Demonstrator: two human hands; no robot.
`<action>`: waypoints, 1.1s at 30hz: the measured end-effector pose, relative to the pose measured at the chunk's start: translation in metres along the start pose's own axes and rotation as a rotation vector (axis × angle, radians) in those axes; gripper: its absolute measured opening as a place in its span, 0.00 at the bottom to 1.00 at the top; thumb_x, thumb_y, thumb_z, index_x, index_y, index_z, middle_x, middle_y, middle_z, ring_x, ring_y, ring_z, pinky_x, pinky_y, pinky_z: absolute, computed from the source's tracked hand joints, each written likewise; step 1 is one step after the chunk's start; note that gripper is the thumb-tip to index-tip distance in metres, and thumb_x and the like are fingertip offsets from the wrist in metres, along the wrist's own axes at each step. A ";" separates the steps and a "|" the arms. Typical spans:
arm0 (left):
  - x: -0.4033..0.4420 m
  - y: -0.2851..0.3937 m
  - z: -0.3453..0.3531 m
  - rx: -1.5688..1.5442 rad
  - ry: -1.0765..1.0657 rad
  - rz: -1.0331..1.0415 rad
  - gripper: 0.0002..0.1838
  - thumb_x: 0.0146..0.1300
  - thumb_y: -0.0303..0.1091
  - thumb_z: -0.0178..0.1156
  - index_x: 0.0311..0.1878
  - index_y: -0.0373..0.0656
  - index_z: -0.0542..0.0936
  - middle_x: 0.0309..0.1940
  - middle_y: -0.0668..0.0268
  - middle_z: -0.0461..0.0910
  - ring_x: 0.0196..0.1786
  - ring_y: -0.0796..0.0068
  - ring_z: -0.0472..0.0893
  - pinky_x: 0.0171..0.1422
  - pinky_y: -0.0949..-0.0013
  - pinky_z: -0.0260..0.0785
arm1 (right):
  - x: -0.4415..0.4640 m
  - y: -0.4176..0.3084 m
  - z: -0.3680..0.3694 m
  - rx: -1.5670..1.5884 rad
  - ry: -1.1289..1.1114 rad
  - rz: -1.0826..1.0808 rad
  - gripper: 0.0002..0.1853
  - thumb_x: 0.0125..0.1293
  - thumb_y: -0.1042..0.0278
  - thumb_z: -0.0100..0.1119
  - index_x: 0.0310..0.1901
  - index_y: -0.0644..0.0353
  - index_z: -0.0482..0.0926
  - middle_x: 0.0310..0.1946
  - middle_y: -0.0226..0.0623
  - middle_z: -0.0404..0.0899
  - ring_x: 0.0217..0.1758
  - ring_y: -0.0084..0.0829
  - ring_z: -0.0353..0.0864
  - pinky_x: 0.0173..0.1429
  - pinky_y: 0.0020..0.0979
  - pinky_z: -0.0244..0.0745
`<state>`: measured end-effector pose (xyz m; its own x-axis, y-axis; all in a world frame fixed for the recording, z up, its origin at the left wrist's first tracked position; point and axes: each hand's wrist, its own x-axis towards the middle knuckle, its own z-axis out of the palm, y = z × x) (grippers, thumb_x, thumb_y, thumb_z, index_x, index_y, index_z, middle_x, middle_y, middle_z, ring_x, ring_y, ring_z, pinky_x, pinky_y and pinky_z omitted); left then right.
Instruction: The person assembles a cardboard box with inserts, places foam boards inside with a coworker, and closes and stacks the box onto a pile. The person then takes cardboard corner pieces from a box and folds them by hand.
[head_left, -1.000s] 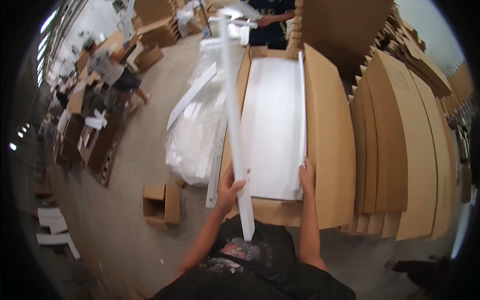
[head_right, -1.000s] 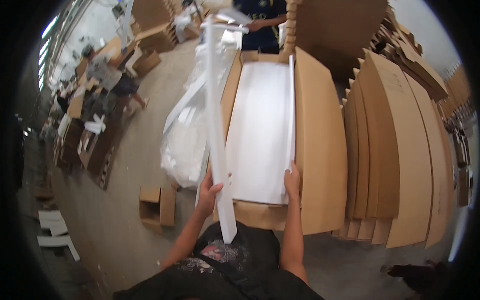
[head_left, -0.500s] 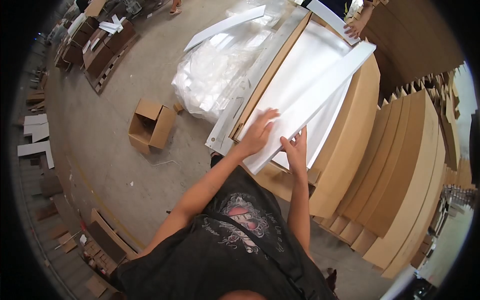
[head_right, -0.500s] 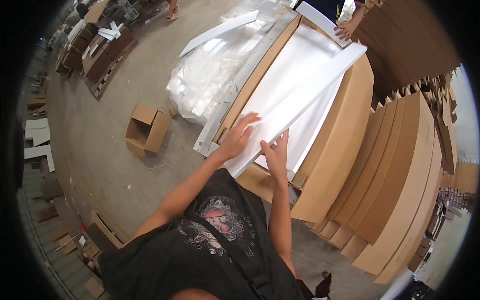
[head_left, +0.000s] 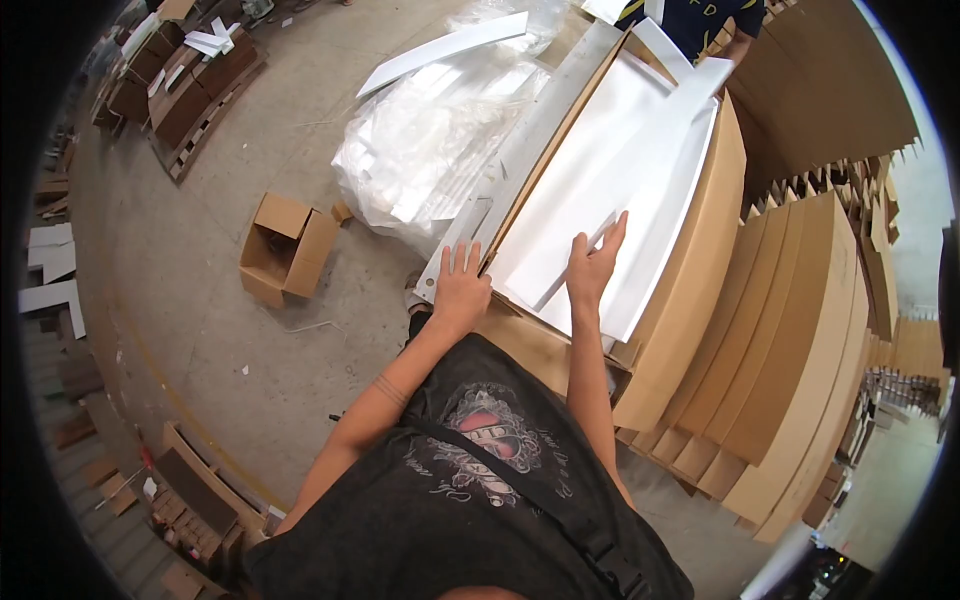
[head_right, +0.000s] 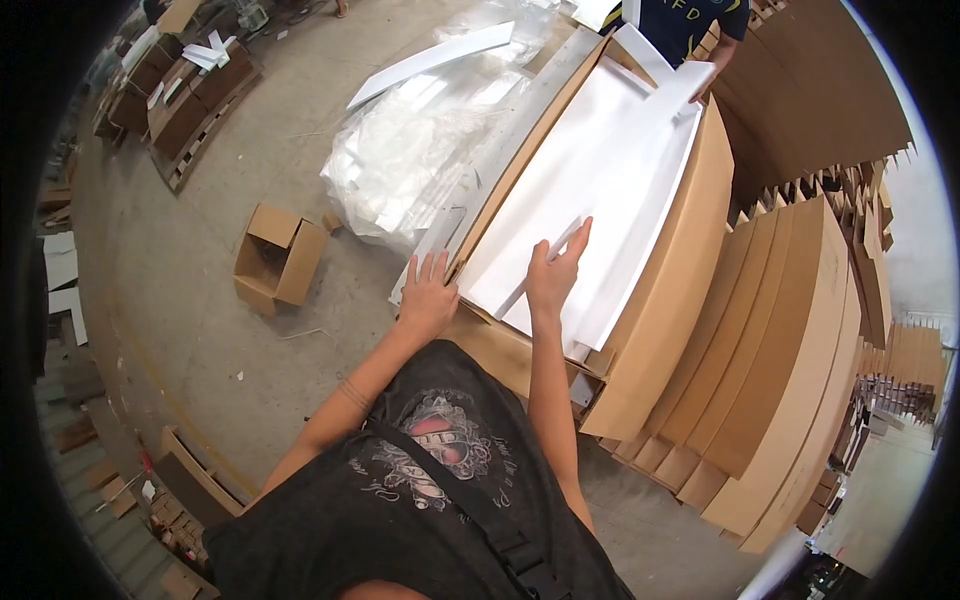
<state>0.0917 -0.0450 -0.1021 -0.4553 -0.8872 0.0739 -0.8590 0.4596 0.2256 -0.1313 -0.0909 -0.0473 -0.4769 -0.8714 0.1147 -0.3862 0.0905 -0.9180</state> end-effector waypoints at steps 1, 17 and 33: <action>-0.003 0.000 0.012 -0.064 -0.013 -0.059 0.13 0.65 0.41 0.67 0.41 0.40 0.90 0.76 0.44 0.70 0.80 0.42 0.64 0.85 0.39 0.50 | -0.001 -0.015 0.000 0.032 0.076 -0.023 0.46 0.71 0.78 0.54 0.86 0.60 0.42 0.80 0.70 0.59 0.34 0.25 0.79 0.39 0.30 0.77; 0.030 0.030 -0.022 -1.019 0.209 0.010 0.47 0.65 0.34 0.72 0.81 0.32 0.57 0.74 0.42 0.67 0.74 0.52 0.73 0.74 0.56 0.70 | -0.068 -0.032 -0.021 0.205 -0.220 -0.600 0.36 0.64 0.83 0.70 0.73 0.65 0.67 0.61 0.50 0.86 0.48 0.39 0.94 0.49 0.34 0.90; 0.003 0.064 -0.049 -1.133 0.407 -0.194 0.20 0.74 0.26 0.62 0.65 0.29 0.72 0.56 0.54 0.82 0.56 0.67 0.83 0.62 0.63 0.77 | 0.060 0.139 0.069 -0.627 -0.376 0.161 0.57 0.60 0.57 0.76 0.83 0.65 0.49 0.75 0.61 0.62 0.75 0.60 0.69 0.66 0.52 0.81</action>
<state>0.0471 -0.0198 -0.0398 -0.0608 -0.9783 0.1982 -0.1215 0.2043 0.9713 -0.1594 -0.1639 -0.1939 -0.3070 -0.9202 -0.2430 -0.7657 0.3904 -0.5111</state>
